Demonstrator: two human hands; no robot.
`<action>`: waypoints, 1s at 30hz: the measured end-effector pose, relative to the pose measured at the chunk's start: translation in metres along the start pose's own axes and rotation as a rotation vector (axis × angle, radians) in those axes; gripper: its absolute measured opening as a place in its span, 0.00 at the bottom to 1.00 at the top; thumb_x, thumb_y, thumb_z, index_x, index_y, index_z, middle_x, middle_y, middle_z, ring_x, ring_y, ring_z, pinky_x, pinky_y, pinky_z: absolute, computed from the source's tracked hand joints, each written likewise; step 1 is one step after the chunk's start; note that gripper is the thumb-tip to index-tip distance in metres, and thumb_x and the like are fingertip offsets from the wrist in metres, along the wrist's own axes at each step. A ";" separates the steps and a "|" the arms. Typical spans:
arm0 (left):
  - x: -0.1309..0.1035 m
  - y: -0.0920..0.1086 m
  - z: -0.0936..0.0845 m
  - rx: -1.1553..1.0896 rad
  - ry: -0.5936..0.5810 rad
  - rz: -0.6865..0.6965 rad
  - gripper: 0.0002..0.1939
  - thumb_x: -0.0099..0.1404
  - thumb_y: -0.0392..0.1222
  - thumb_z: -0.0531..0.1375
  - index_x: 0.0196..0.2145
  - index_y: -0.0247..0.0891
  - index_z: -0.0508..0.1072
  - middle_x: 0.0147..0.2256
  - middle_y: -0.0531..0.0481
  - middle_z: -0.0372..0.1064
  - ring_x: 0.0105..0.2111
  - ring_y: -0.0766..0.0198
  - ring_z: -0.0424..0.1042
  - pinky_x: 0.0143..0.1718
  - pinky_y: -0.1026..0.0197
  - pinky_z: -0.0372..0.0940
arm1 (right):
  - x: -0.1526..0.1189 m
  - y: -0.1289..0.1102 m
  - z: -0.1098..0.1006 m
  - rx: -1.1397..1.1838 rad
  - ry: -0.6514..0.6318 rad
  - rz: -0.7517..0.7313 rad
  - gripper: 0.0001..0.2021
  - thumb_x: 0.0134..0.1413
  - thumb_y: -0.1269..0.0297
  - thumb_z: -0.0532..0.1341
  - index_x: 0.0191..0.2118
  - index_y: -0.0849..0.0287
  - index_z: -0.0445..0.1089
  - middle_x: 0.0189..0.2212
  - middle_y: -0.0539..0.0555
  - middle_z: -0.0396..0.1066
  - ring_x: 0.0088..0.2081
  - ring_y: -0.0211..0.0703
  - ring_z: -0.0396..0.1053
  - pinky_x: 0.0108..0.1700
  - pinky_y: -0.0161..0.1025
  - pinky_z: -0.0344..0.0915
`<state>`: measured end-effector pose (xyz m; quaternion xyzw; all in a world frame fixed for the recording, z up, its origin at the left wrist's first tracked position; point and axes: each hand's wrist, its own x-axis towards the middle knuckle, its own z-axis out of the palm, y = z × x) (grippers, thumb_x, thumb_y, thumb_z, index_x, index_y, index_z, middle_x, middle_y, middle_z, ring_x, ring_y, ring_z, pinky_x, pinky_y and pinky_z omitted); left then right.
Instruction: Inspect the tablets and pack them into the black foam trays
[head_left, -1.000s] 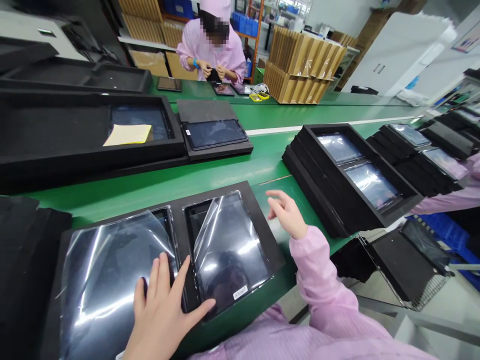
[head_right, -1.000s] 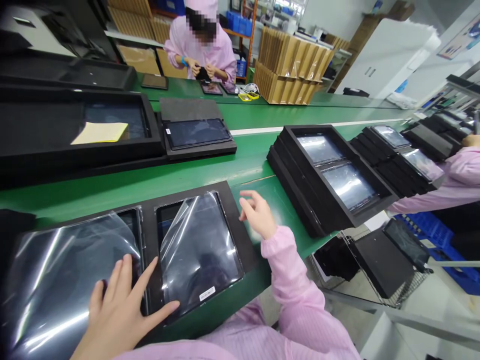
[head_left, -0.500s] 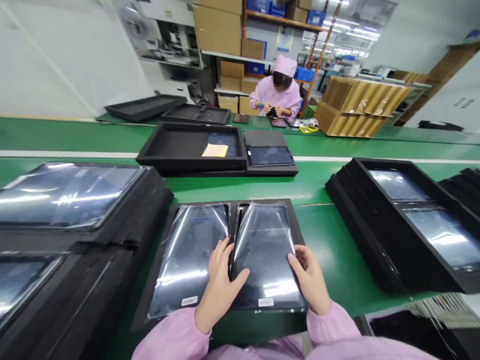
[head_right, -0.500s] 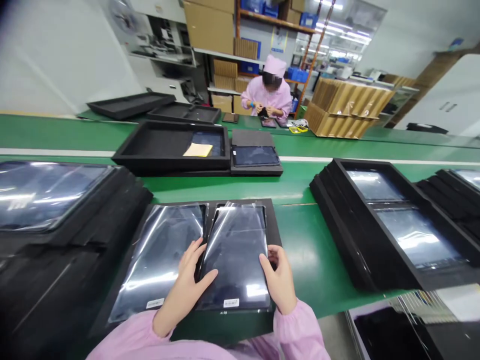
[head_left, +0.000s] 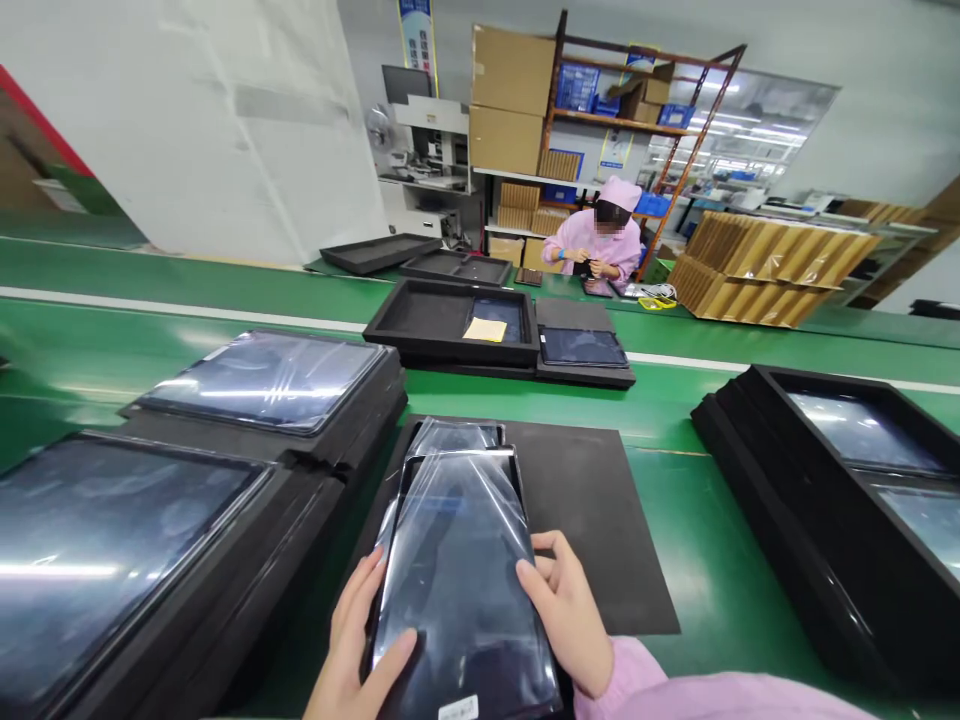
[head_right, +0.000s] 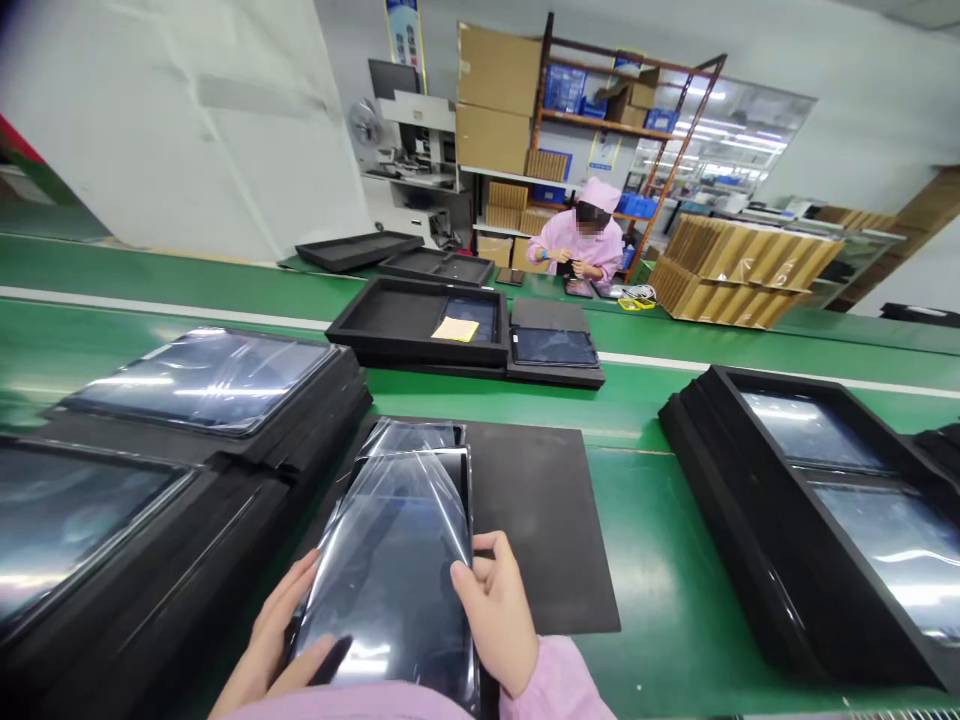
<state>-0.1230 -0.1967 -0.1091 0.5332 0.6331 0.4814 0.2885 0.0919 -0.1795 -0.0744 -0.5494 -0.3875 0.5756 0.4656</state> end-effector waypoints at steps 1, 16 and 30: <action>0.005 -0.002 -0.002 0.006 -0.006 -0.027 0.27 0.63 0.60 0.56 0.57 0.48 0.67 0.66 0.45 0.61 0.70 0.46 0.51 0.71 0.43 0.47 | 0.004 -0.001 0.003 -0.084 -0.002 -0.013 0.29 0.50 0.31 0.59 0.40 0.54 0.56 0.19 0.45 0.68 0.20 0.38 0.63 0.24 0.33 0.60; 0.098 0.037 0.002 0.029 -0.187 -0.362 0.43 0.41 0.65 0.60 0.50 0.34 0.67 0.57 0.27 0.68 0.61 0.35 0.65 0.65 0.38 0.56 | 0.045 -0.007 0.039 -1.014 0.209 -0.164 0.14 0.62 0.65 0.55 0.49 0.69 0.65 0.24 0.68 0.77 0.26 0.62 0.77 0.26 0.41 0.60; 0.112 0.084 0.003 -0.456 -0.418 -0.311 0.19 0.45 0.51 0.69 0.33 0.37 0.78 0.29 0.48 0.78 0.32 0.51 0.78 0.38 0.54 0.72 | 0.059 -0.023 0.005 -0.420 0.225 -0.367 0.23 0.56 0.47 0.62 0.49 0.60 0.70 0.41 0.63 0.78 0.41 0.54 0.78 0.44 0.45 0.72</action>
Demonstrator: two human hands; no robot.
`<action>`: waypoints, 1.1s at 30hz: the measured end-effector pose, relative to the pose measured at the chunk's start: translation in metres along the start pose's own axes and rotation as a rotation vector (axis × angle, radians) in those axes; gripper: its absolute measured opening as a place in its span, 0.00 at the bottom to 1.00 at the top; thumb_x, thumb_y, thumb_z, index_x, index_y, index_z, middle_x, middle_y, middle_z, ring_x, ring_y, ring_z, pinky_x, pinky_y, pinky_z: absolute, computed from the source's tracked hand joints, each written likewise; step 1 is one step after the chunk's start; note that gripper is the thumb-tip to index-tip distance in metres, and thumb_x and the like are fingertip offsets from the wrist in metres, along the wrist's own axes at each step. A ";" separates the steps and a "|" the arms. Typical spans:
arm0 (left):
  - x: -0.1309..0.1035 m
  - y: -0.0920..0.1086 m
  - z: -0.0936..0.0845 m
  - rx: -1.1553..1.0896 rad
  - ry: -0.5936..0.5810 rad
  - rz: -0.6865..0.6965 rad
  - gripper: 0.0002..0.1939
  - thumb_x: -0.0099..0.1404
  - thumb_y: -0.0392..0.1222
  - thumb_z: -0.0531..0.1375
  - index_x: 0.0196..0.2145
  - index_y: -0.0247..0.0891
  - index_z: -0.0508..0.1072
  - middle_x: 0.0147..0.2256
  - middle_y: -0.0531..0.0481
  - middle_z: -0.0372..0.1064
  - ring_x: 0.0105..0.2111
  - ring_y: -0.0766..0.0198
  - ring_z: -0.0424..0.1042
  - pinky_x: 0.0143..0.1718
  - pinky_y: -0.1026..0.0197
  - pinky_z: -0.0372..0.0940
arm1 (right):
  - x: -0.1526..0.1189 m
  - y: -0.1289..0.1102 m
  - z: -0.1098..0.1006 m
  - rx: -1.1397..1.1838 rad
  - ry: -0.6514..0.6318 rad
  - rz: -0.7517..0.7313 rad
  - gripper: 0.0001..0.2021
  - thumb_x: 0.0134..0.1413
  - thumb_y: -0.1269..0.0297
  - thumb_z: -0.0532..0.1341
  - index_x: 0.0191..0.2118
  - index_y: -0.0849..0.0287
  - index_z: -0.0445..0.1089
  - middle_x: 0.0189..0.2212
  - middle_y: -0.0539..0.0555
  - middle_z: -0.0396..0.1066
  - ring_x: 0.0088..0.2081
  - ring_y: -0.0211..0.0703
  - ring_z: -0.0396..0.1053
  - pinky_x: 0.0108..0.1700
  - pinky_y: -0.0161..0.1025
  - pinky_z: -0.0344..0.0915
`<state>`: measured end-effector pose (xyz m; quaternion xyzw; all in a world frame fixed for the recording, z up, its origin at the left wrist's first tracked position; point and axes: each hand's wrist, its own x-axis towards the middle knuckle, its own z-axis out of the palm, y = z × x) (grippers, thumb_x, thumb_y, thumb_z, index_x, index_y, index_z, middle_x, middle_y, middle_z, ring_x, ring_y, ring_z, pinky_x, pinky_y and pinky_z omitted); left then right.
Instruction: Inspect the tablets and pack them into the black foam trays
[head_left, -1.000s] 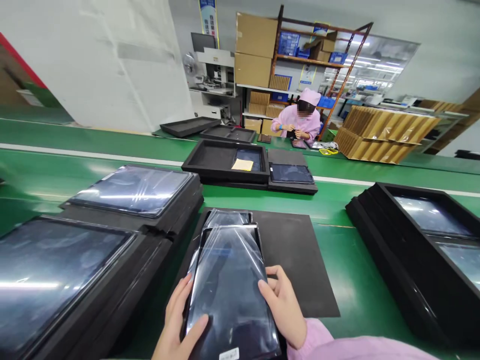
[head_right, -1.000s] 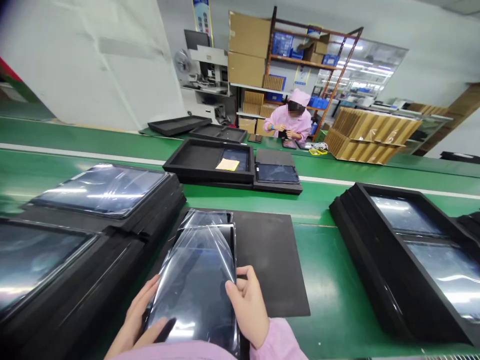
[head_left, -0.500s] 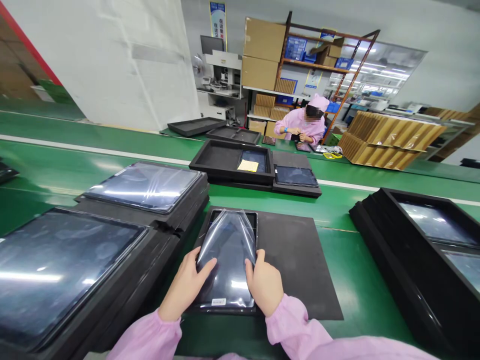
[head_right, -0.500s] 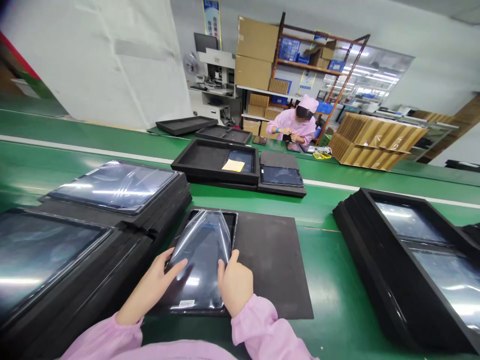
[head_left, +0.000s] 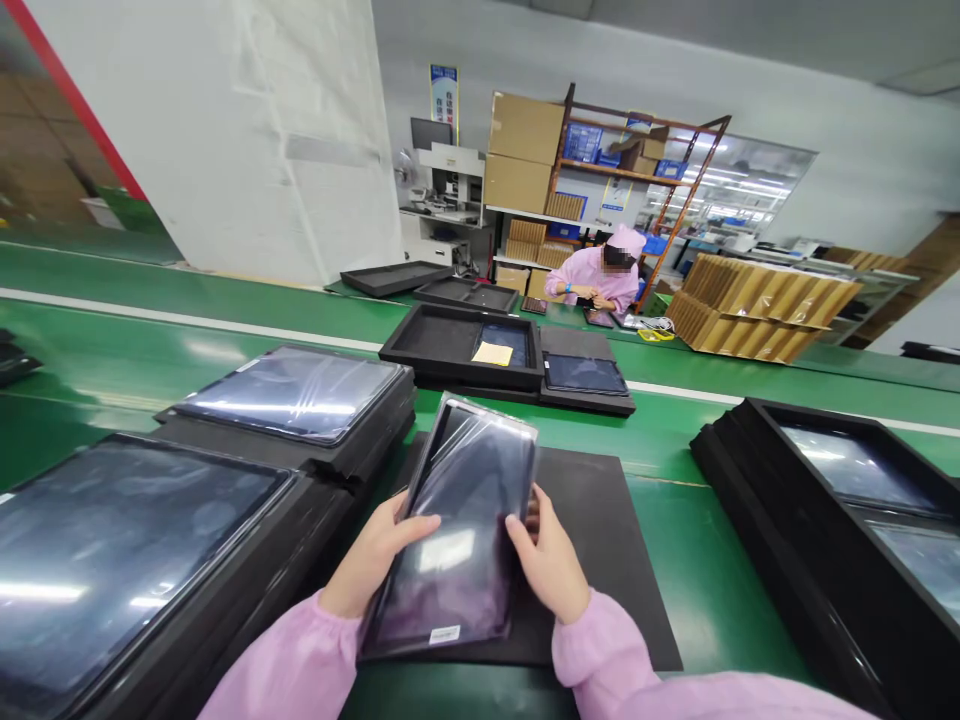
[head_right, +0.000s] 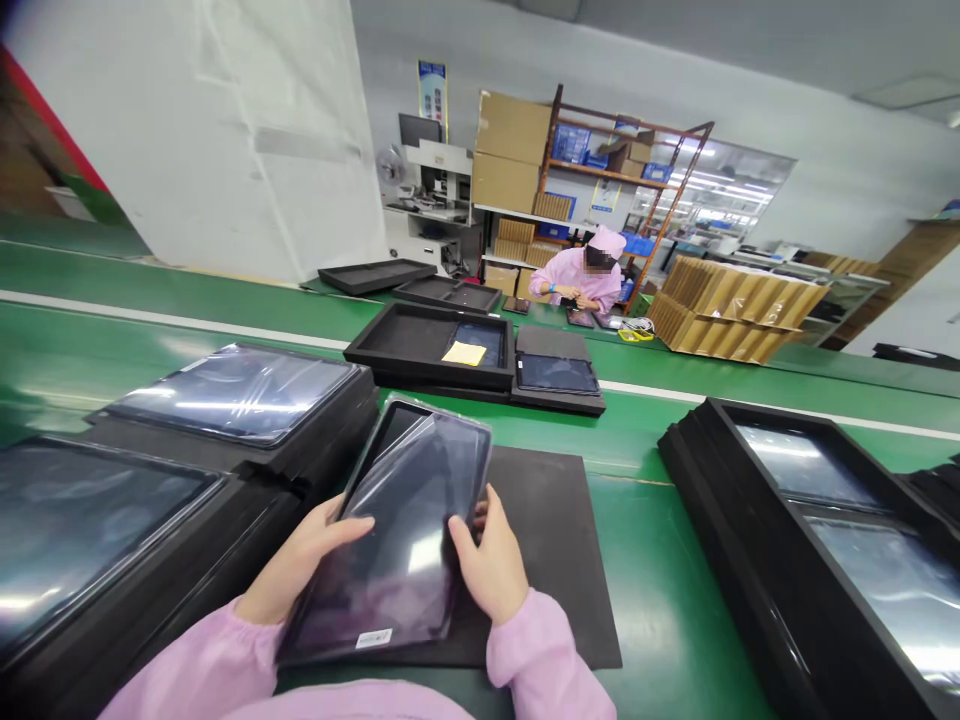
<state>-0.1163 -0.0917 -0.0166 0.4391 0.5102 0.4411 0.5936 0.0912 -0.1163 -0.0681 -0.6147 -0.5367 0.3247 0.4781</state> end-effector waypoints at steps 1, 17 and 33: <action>-0.001 -0.002 0.002 0.026 -0.008 0.076 0.19 0.45 0.53 0.69 0.31 0.37 0.78 0.29 0.48 0.78 0.33 0.51 0.77 0.38 0.54 0.72 | 0.006 -0.002 -0.005 0.129 0.016 -0.009 0.25 0.54 0.43 0.62 0.48 0.60 0.71 0.41 0.62 0.78 0.42 0.53 0.77 0.45 0.45 0.72; 0.041 0.004 0.050 0.189 0.163 0.487 0.29 0.51 0.71 0.59 0.31 0.41 0.72 0.31 0.44 0.74 0.36 0.49 0.74 0.44 0.50 0.70 | 0.035 -0.040 -0.046 0.332 0.240 -0.250 0.16 0.42 0.49 0.69 0.28 0.58 0.74 0.25 0.54 0.75 0.30 0.49 0.72 0.36 0.43 0.71; 0.084 0.092 0.125 -0.134 -0.067 0.914 0.26 0.63 0.67 0.48 0.23 0.43 0.62 0.19 0.55 0.57 0.20 0.65 0.57 0.24 0.60 0.56 | -0.018 -0.089 -0.040 0.192 0.280 -0.413 0.18 0.49 0.61 0.70 0.47 0.55 0.72 0.50 0.62 0.79 0.50 0.56 0.78 0.51 0.48 0.76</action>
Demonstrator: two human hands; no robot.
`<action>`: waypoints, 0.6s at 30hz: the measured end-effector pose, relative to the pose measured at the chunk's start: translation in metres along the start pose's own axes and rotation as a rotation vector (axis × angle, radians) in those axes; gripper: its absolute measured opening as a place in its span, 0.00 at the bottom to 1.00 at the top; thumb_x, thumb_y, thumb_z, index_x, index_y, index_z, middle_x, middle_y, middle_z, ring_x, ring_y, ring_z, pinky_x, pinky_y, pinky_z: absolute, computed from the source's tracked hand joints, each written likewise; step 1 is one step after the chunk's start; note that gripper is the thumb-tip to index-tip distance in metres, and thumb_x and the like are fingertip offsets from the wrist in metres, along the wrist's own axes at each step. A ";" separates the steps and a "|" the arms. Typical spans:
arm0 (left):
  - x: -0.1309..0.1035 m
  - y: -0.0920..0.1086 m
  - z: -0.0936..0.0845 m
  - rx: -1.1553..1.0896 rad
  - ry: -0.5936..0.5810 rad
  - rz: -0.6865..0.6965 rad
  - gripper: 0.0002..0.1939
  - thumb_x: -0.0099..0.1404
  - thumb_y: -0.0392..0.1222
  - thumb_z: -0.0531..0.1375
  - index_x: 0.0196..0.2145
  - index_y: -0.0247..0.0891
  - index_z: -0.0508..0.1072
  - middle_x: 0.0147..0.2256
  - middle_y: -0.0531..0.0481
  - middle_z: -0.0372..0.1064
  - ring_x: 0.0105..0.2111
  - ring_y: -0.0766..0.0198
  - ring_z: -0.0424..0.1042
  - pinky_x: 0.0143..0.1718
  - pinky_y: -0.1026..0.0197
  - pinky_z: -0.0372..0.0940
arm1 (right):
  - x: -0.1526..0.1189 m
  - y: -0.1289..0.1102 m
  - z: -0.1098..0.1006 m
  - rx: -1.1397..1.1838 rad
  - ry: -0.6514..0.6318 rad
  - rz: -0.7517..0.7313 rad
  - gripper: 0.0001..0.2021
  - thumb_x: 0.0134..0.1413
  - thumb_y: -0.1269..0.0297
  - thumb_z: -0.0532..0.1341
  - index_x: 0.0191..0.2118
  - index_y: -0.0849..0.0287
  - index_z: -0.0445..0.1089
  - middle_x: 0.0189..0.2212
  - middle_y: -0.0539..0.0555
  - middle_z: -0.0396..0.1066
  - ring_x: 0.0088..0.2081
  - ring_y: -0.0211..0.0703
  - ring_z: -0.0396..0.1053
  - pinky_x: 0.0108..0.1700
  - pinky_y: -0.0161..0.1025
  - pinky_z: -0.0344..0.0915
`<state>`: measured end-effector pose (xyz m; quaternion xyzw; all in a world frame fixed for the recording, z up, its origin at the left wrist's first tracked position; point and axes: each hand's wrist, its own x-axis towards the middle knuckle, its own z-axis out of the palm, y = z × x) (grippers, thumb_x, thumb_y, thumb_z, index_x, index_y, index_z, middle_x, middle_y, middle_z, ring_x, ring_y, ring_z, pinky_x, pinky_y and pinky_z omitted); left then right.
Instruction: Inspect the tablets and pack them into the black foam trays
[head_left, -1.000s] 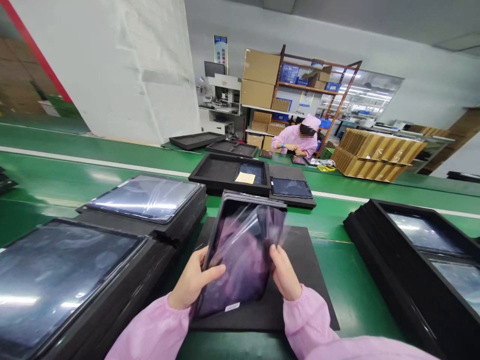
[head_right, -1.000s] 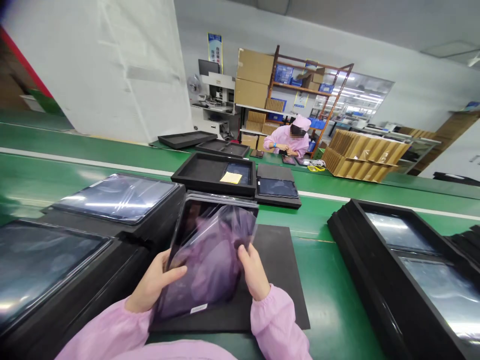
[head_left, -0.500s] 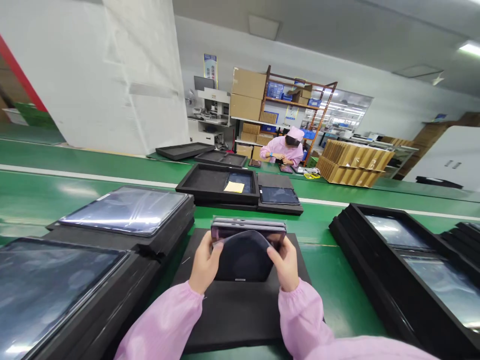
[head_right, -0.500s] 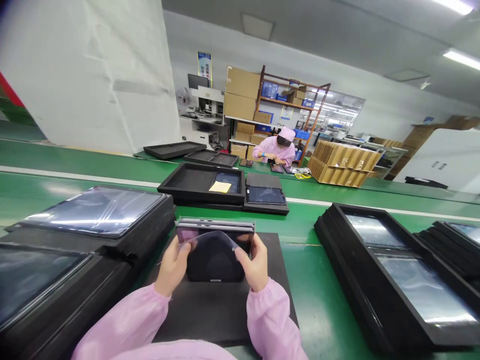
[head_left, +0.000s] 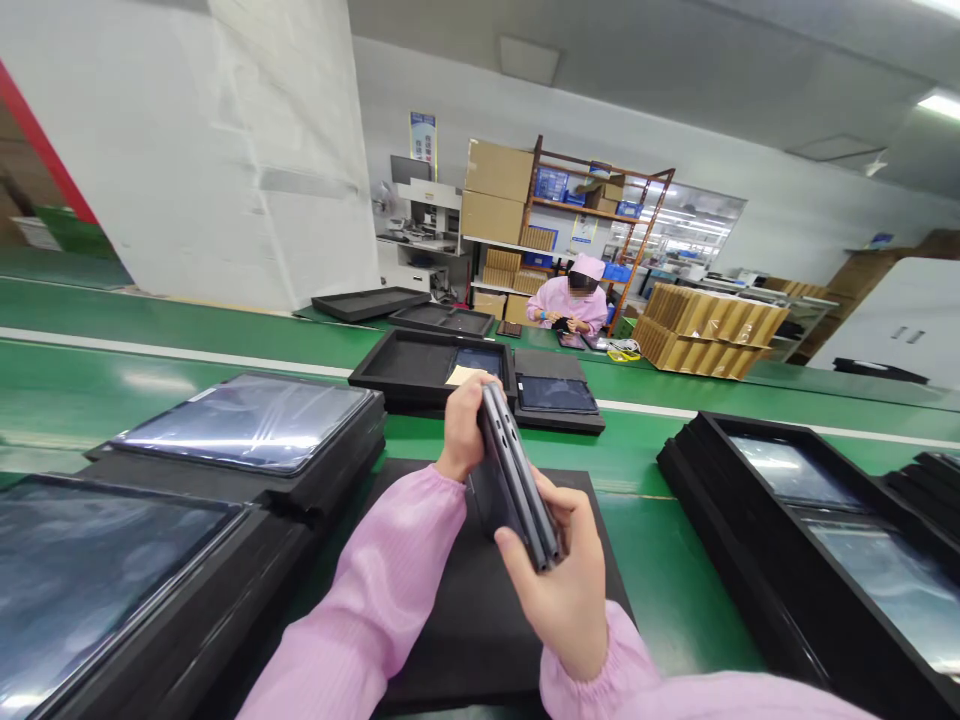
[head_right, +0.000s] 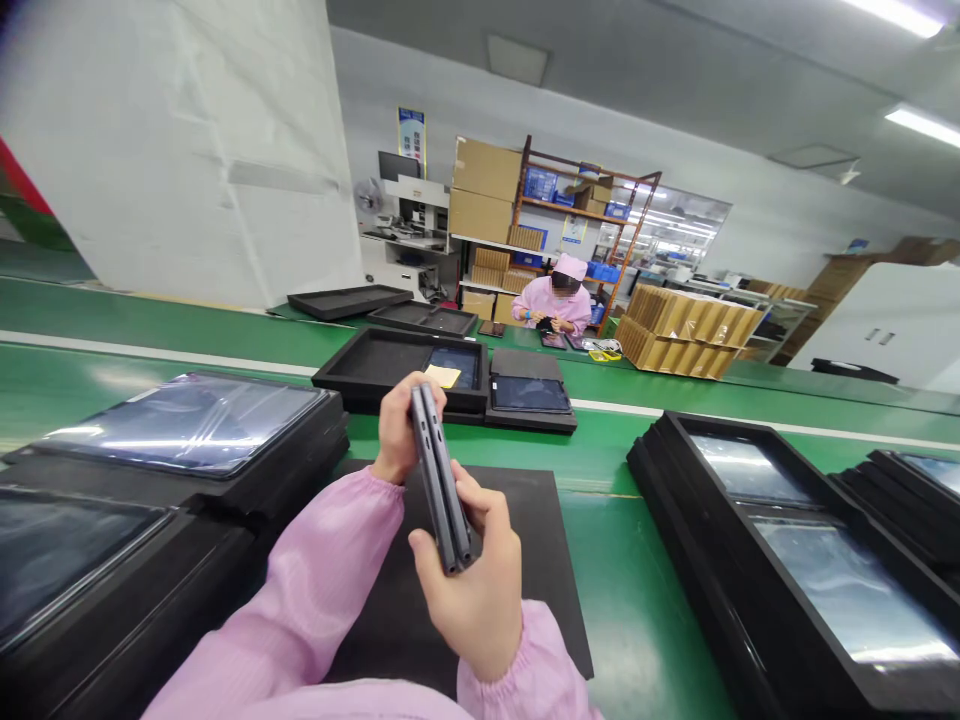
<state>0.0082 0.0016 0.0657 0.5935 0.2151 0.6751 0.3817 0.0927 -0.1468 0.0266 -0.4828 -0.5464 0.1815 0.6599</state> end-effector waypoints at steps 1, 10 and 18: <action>0.004 -0.004 0.003 -0.030 -0.068 -0.025 0.28 0.62 0.70 0.48 0.23 0.42 0.62 0.18 0.55 0.57 0.19 0.66 0.56 0.22 0.60 0.55 | 0.002 -0.005 -0.004 -0.043 -0.089 0.064 0.21 0.47 0.65 0.70 0.49 0.55 0.71 0.51 0.61 0.78 0.50 0.56 0.78 0.52 0.49 0.76; 0.006 -0.026 0.014 -0.068 -0.231 -0.104 0.30 0.61 0.73 0.49 0.23 0.41 0.65 0.17 0.56 0.57 0.18 0.66 0.56 0.24 0.60 0.58 | 0.013 -0.006 -0.026 -0.036 -0.247 0.263 0.26 0.39 0.71 0.71 0.49 0.54 0.72 0.53 0.58 0.76 0.54 0.56 0.76 0.55 0.51 0.75; 0.011 -0.030 0.015 -0.018 -0.162 -0.141 0.28 0.64 0.67 0.50 0.26 0.40 0.68 0.22 0.53 0.63 0.22 0.65 0.60 0.28 0.59 0.61 | 0.025 0.002 -0.029 0.050 -0.287 0.293 0.32 0.37 0.72 0.73 0.53 0.52 0.72 0.57 0.58 0.73 0.59 0.58 0.72 0.54 0.49 0.75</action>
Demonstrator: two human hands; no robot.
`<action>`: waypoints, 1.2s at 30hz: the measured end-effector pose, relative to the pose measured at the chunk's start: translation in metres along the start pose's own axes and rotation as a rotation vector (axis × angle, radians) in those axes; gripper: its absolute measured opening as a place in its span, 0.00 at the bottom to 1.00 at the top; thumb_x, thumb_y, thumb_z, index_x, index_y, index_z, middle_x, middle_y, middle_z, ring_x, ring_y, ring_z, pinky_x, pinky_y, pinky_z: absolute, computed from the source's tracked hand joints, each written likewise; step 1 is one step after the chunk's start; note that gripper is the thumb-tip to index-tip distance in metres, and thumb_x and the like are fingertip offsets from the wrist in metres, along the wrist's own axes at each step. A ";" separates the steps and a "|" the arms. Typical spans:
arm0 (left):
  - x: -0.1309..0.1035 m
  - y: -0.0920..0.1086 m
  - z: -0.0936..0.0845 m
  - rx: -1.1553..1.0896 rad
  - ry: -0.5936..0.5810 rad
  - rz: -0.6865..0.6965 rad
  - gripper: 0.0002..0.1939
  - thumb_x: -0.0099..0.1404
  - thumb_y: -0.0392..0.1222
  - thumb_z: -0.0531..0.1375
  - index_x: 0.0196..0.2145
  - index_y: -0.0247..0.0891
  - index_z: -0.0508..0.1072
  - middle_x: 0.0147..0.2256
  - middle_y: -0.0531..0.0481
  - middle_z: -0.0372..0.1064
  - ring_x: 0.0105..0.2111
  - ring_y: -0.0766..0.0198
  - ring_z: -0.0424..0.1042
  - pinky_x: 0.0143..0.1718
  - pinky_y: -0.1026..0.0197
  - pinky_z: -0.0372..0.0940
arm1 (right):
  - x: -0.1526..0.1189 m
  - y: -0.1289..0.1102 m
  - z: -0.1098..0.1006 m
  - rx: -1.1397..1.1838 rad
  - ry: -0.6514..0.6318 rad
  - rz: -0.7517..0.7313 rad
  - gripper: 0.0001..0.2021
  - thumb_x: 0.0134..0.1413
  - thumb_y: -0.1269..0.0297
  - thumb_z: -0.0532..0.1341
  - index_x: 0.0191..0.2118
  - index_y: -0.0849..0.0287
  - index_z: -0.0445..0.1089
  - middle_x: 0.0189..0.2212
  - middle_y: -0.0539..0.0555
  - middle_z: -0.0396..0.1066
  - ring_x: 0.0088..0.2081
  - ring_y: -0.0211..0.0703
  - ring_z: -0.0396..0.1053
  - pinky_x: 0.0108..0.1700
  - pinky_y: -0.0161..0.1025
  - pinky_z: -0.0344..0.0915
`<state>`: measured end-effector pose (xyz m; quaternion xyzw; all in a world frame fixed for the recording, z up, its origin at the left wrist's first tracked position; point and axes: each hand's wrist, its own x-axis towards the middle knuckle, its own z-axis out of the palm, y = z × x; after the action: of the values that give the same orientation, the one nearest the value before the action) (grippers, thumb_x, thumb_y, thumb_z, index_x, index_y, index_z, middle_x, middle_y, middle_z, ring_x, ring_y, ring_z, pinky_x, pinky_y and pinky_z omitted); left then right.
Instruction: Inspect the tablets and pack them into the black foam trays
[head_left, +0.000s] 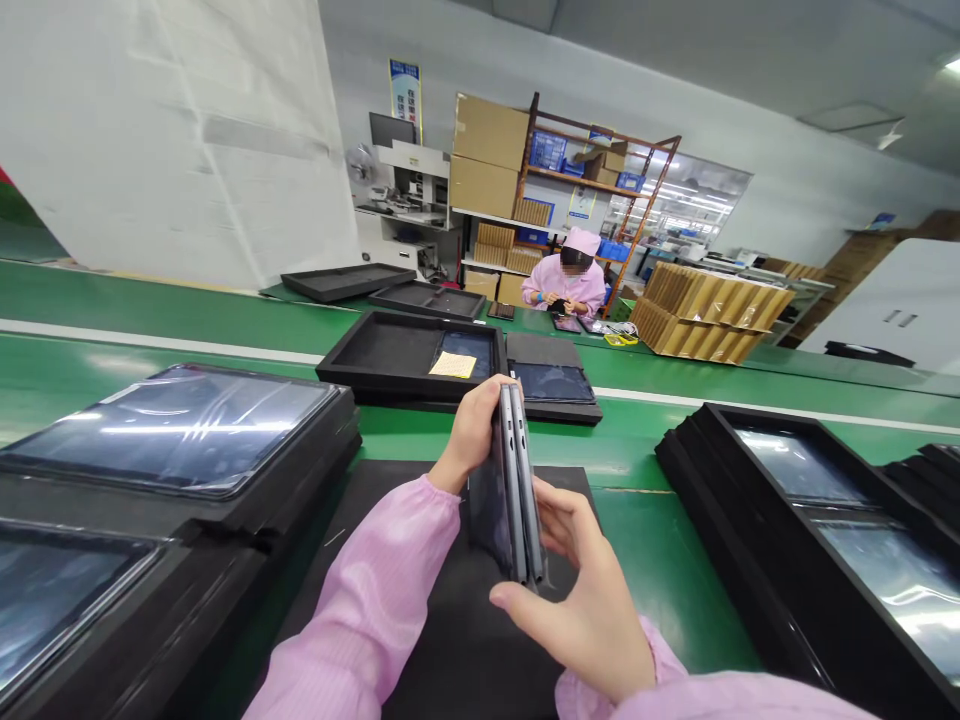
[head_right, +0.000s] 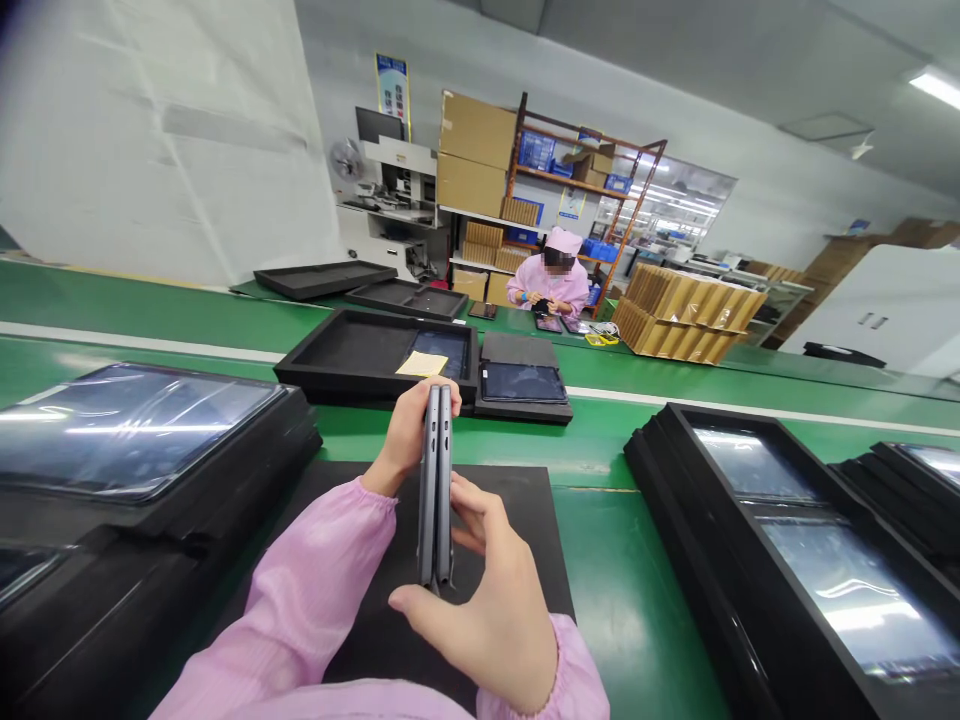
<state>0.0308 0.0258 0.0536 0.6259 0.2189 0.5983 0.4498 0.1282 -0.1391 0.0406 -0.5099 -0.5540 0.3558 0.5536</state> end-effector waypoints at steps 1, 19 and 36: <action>0.001 -0.001 0.001 -0.001 0.012 -0.003 0.28 0.65 0.67 0.51 0.26 0.40 0.69 0.22 0.53 0.64 0.23 0.65 0.61 0.29 0.59 0.61 | 0.002 0.000 -0.001 0.006 -0.013 0.004 0.32 0.37 0.72 0.73 0.53 0.52 0.71 0.57 0.58 0.73 0.59 0.58 0.71 0.54 0.49 0.75; 0.001 0.001 0.007 0.073 0.115 -0.061 0.29 0.63 0.71 0.50 0.26 0.41 0.69 0.22 0.53 0.64 0.25 0.62 0.64 0.32 0.59 0.65 | 0.010 0.005 -0.018 0.068 -0.143 -0.014 0.34 0.41 0.74 0.72 0.57 0.49 0.66 0.60 0.58 0.70 0.62 0.54 0.68 0.56 0.48 0.72; -0.007 0.006 0.016 0.111 0.076 -0.010 0.30 0.64 0.71 0.49 0.27 0.41 0.69 0.22 0.53 0.65 0.24 0.63 0.64 0.30 0.59 0.65 | 0.016 0.007 -0.046 0.181 -0.255 -0.009 0.17 0.59 0.55 0.66 0.52 0.54 0.70 0.58 0.62 0.70 0.57 0.53 0.71 0.32 0.32 0.73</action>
<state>0.0430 0.0125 0.0562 0.6255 0.2719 0.6064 0.4088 0.1765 -0.1297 0.0436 -0.4062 -0.5877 0.4638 0.5240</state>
